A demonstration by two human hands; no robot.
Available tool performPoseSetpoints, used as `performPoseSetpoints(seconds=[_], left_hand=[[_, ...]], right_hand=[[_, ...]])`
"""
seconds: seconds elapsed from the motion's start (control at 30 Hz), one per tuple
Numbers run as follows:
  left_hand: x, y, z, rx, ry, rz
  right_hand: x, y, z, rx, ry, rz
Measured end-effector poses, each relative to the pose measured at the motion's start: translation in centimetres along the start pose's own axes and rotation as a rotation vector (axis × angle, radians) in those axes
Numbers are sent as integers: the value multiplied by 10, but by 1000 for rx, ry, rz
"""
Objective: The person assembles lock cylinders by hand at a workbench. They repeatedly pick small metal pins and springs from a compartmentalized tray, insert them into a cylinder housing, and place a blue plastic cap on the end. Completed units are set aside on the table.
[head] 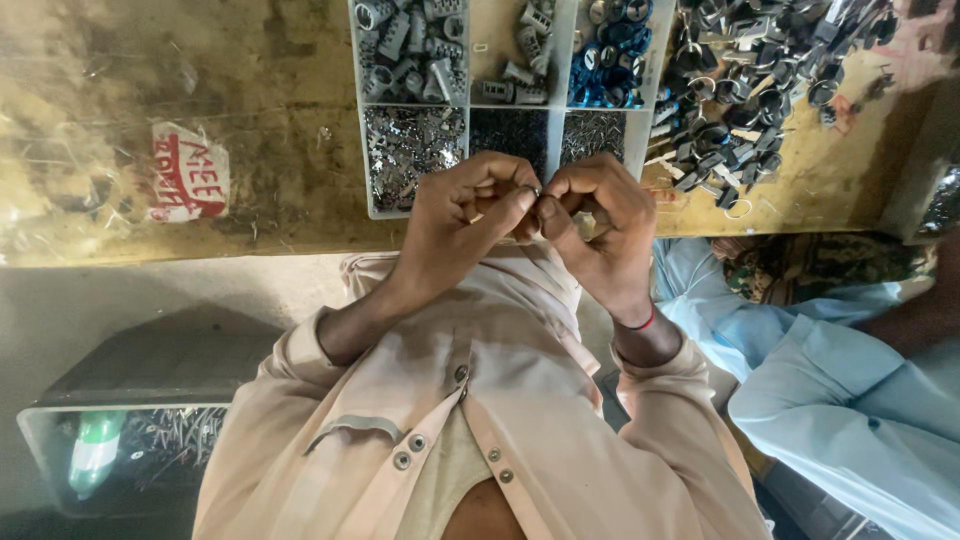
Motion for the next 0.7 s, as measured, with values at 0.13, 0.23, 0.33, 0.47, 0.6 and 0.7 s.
performPoseSetpoints(seconds=[0.13, 0.23, 0.33, 0.47, 0.6, 0.7], left_hand=[[-2, -8, -1, 108, 39, 54], [-2, -11, -1, 123, -1, 70], [-2, -12, -1, 41, 25, 78], [-8, -26, -3, 142, 62, 349], [-12, -19, -5, -65, 130, 269], [-16, -10, -6, -137, 97, 49]], right_hand=[[7, -12, -9, 150, -26, 302], [16, -9, -16, 57, -118, 126], [15, -8, -16, -10, -227, 137], [10, 4, -10, -343, -32, -65], [6, 4, 0, -140, 122, 110], [2, 13, 17, -51, 151, 92]])
Point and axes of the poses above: each hand's wrist, its own z-axis towards the middle knuckle, its own x-axis out of the palm, y = z × x, the point moved 5 cm from there along z, towards the middle knuckle, and after that the axes turned 6 degrees about -y, right-handed, at the moved point
